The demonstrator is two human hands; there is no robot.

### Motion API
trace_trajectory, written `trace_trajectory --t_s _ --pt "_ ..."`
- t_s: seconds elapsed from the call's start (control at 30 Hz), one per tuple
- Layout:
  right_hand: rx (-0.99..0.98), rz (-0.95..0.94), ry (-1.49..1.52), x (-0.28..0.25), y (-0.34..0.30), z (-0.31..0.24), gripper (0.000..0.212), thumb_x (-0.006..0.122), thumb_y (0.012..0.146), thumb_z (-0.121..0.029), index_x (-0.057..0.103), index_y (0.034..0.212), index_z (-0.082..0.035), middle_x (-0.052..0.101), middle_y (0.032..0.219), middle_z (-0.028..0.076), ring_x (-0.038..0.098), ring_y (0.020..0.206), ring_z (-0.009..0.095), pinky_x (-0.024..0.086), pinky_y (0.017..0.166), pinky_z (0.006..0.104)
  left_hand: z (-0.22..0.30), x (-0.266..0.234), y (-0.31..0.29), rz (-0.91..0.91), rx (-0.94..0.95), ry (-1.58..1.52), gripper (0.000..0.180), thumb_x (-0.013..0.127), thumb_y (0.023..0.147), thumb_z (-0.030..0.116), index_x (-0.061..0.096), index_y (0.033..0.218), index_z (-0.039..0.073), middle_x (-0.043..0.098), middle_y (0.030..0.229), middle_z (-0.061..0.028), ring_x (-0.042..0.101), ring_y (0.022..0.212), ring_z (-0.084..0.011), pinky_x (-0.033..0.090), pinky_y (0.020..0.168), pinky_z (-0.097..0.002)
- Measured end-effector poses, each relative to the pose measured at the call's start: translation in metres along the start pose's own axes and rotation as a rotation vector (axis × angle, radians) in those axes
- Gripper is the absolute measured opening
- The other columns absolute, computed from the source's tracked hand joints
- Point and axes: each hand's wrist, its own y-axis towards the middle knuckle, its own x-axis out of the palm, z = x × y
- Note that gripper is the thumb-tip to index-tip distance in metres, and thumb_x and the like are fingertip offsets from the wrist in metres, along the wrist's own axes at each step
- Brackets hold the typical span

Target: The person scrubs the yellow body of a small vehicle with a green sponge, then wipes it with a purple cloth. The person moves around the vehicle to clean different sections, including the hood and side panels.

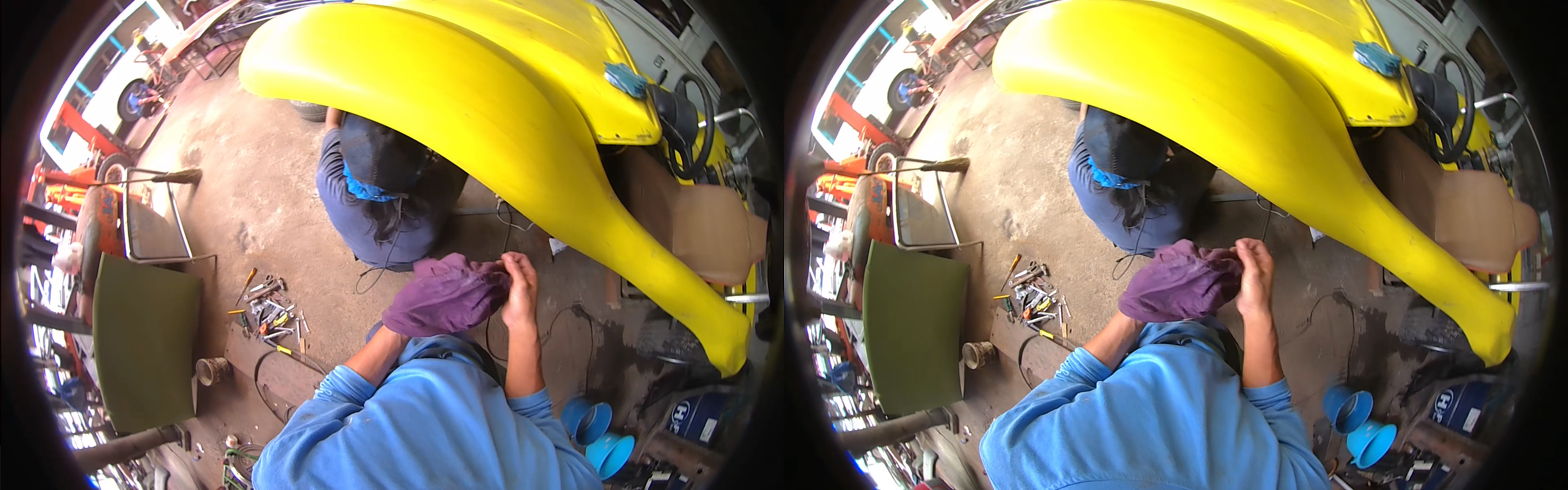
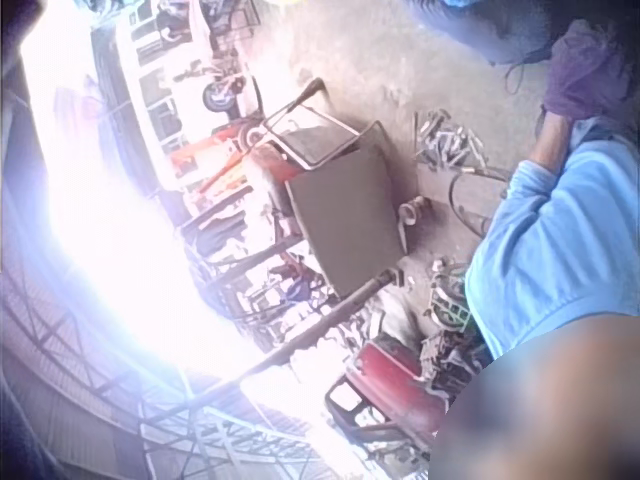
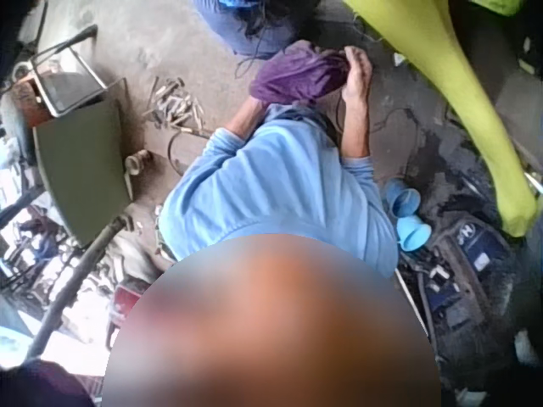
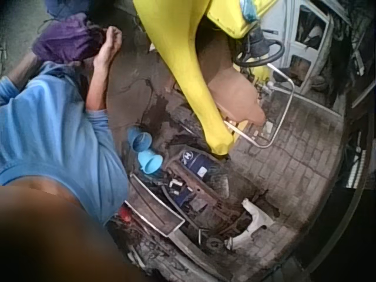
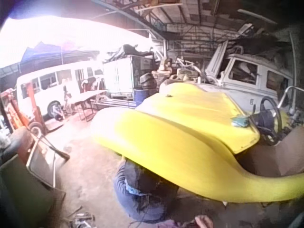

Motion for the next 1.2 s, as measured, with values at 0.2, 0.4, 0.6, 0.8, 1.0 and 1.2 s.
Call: trace_trajectory --t_s 0.2,0.4,0.6,0.8,1.0,1.2 --pt "0.021 0.042 -0.040 -0.048 0.002 -0.004 0.011 0.057 0.088 -0.022 0.057 0.094 -0.013 0.060 0.084 0.000 0.054 0.069 0.010 0.042 0.064 0.0242 0.121 0.020 -0.003 0.263 0.579 0.526 0.063 0.050 0.084 0.043 0.037 0.136 0.008 0.036 0.142 -0.0147 0.032 0.131 -0.0341 0.021 0.106 -0.0578" --pt "0.101 0.068 0.007 -0.029 0.008 0.013 0.009 0.053 0.090 -0.018 0.053 0.097 -0.013 0.060 0.082 0.002 0.054 0.065 0.009 0.043 0.062 0.0232 0.233 0.069 0.050 0.717 1.255 1.336 0.067 0.054 0.081 0.043 0.038 0.135 0.009 0.034 0.143 -0.0147 0.030 0.133 -0.0342 0.019 0.107 -0.0578" --pt "0.115 -0.141 -0.157 0.038 0.031 0.029 0.015 0.054 0.088 -0.021 0.055 0.098 -0.010 0.061 0.084 0.004 0.054 0.066 0.013 0.043 0.060 0.0264 0.210 0.123 0.152 1.055 1.298 1.748 0.070 0.058 0.077 0.043 0.039 0.135 0.010 0.033 0.144 -0.0147 0.027 0.134 -0.0343 0.016 0.107 -0.0579" --pt "0.120 -0.206 -0.247 0.088 0.072 0.022 0.015 0.052 0.090 -0.018 0.054 0.100 -0.007 0.060 0.086 0.005 0.054 0.070 0.011 0.044 0.063 0.0247 0.259 0.113 0.171 1.000 1.298 1.709 0.079 0.064 0.067 0.046 0.042 0.134 0.011 0.026 0.147 -0.0152 0.019 0.137 -0.0356 0.011 0.107 -0.0593" --pt "-0.134 -0.251 -0.253 0.122 0.074 0.004 0.011 0.049 0.090 -0.009 0.053 0.098 -0.003 0.058 0.087 0.008 0.054 0.074 0.012 0.045 0.066 0.0250 0.365 0.060 0.170 0.980 1.534 1.760 0.073 0.063 0.072 0.046 0.042 0.136 0.019 0.026 0.149 -0.0107 0.019 0.137 -0.0342 0.012 0.107 -0.0592" --pt "-0.320 -0.209 -0.192 0.140 0.054 -0.004 0.011 0.049 0.090 -0.007 0.053 0.096 0.000 0.060 0.085 0.009 0.053 0.071 0.012 0.046 0.064 0.0239 0.500 -0.016 0.172 1.132 1.600 1.750 0.055 0.055 0.082 0.031 0.040 0.133 0.018 0.035 0.139 -0.0106 0.033 0.127 -0.0362 0.034 0.098 -0.0510"
